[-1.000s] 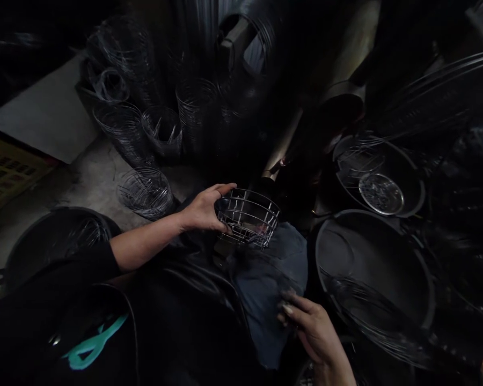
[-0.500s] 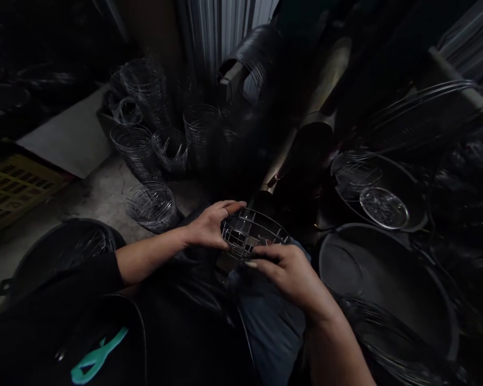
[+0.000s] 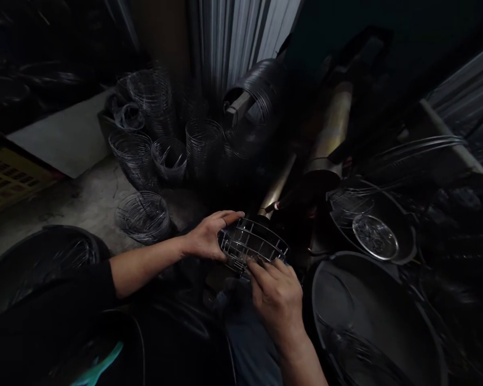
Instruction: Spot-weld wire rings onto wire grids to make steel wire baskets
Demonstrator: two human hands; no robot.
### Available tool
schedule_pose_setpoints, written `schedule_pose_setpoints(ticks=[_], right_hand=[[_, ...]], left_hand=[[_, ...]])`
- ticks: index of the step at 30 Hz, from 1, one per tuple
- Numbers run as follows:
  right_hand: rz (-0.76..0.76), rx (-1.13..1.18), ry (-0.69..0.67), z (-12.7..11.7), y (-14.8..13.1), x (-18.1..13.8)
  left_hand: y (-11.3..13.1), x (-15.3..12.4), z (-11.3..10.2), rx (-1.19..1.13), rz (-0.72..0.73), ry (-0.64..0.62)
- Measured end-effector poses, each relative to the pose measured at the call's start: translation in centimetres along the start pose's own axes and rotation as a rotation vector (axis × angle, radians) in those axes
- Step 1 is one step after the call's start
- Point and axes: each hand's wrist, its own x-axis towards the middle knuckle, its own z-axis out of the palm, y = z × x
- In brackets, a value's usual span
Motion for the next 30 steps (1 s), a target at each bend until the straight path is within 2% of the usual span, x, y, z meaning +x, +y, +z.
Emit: schedule_pose_setpoints(ticks=[8, 15, 25, 30], right_hand=[[-0.077, -0.023, 0.035, -0.2, 2.9, 2.5], [-0.044, 0.015, 0.006, -0.3, 5.1, 4.3], [0.018, 0.120, 0.056, -0.1, 5.2, 5.3], [0.007, 0.053, 0.067, 0.2, 6.1, 6.1]], left_hand=[[-0.6, 3.0, -0.3, -0.048, -0.002, 0.055], [-0.9, 5.2, -0.6, -0.139, -0.014, 0.070], [-1.7, 6.2, -0.2, -0.171, 0.009, 0.092], [-1.5, 7.4, -0.9, -0.130, -0.036, 0.067]])
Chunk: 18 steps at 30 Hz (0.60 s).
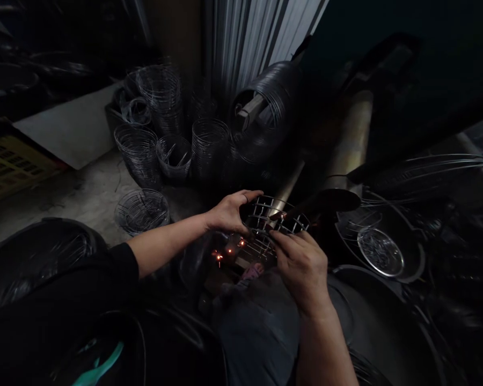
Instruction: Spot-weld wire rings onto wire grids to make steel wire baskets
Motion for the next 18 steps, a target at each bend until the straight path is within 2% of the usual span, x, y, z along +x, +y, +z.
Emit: schedule_pose_setpoints(ticks=[5, 11, 13, 15, 18], right_hand=[[0.086, 0.049, 0.025, 0.3, 1.1, 1.1], [0.161, 0.052, 0.065, 0.0, 0.7, 0.3], [0.276, 0.134, 0.148, -0.5, -0.1, -0.2], [0.458, 0.321, 0.252, -1.1, -1.2, -0.8], [0.685, 0.609, 0.307, -1.2, -2.7, -1.7]], left_hand=[[-0.3, 1.6, 0.0, 0.018, -0.019, 0.029], [-0.5, 1.5, 0.1, -0.046, -0.022, 0.008], [-0.3, 1.6, 0.1, -0.040, -0.041, 0.011], [-0.3, 2.1, 0.1, -0.025, -0.060, 0.031], [-0.4, 3.3, 0.0, -0.016, -0.077, 0.056]])
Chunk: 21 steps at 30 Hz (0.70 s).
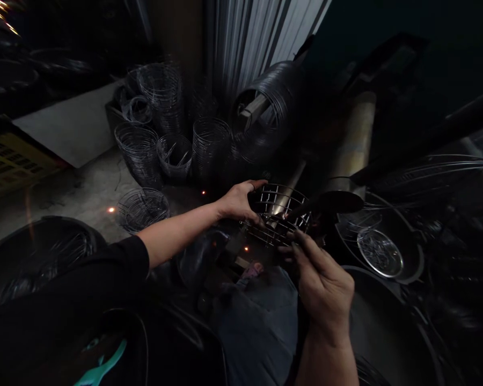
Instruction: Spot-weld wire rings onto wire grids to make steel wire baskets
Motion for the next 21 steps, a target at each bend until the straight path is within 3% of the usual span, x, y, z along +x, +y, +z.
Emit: schedule_pose_setpoints(ticks=[3, 7, 9, 14, 18, 21], right_hand=[[0.148, 0.113, -0.057, 0.0, 0.7, -1.3], [0.226, 0.040, -0.261, -0.7, 2.3, -2.7], [0.150, -0.084, -0.334, -0.9, 2.7, -3.5], [-0.321, -0.421, -0.437, -0.4, 0.8, -5.2], [-0.534, -0.460, -0.494, 0.1, -2.4, -5.8], [-0.483, -0.354, -0.575, 0.7, -4.1, -5.3]], left_hand=[[-0.4, 0.4, -0.2, -0.014, 0.019, -0.009], [-2.9, -1.2, 0.3, -0.075, 0.045, 0.031], [-4.9, -2.4, 1.3, -0.186, -0.037, 0.052], [-7.9, -4.1, 3.8, -0.630, -0.231, 0.091], [-7.3, -5.8, 2.3, -0.624, -0.168, 0.103], [-5.8, -8.3, 0.1, -0.465, -0.006, 0.067]])
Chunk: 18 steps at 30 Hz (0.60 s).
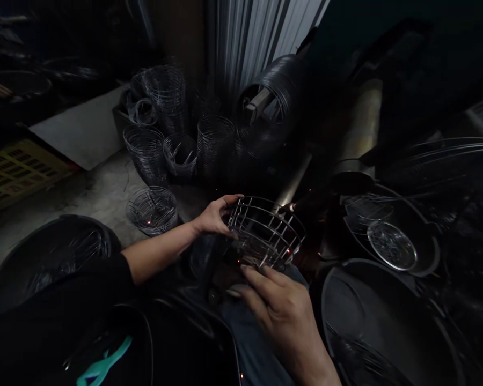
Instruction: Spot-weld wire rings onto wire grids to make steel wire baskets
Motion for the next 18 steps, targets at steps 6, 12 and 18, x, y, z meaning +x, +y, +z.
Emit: schedule_pose_setpoints(ticks=[6, 12, 18], right_hand=[[0.237, 0.089, -0.103, 0.5, 1.5, 2.0], [0.060, -0.568, -0.143, 1.2, 2.4, 0.4], [-0.078, -0.546, 0.054, 1.4, 3.6, 0.0]], left_hand=[[4.0, -3.2, 0.4, 0.452, 0.159, -0.117], [4.5, -2.8, 1.8, 0.540, 0.206, -0.060], [4.7, -1.6, 2.3, 0.510, 0.170, -0.077]])
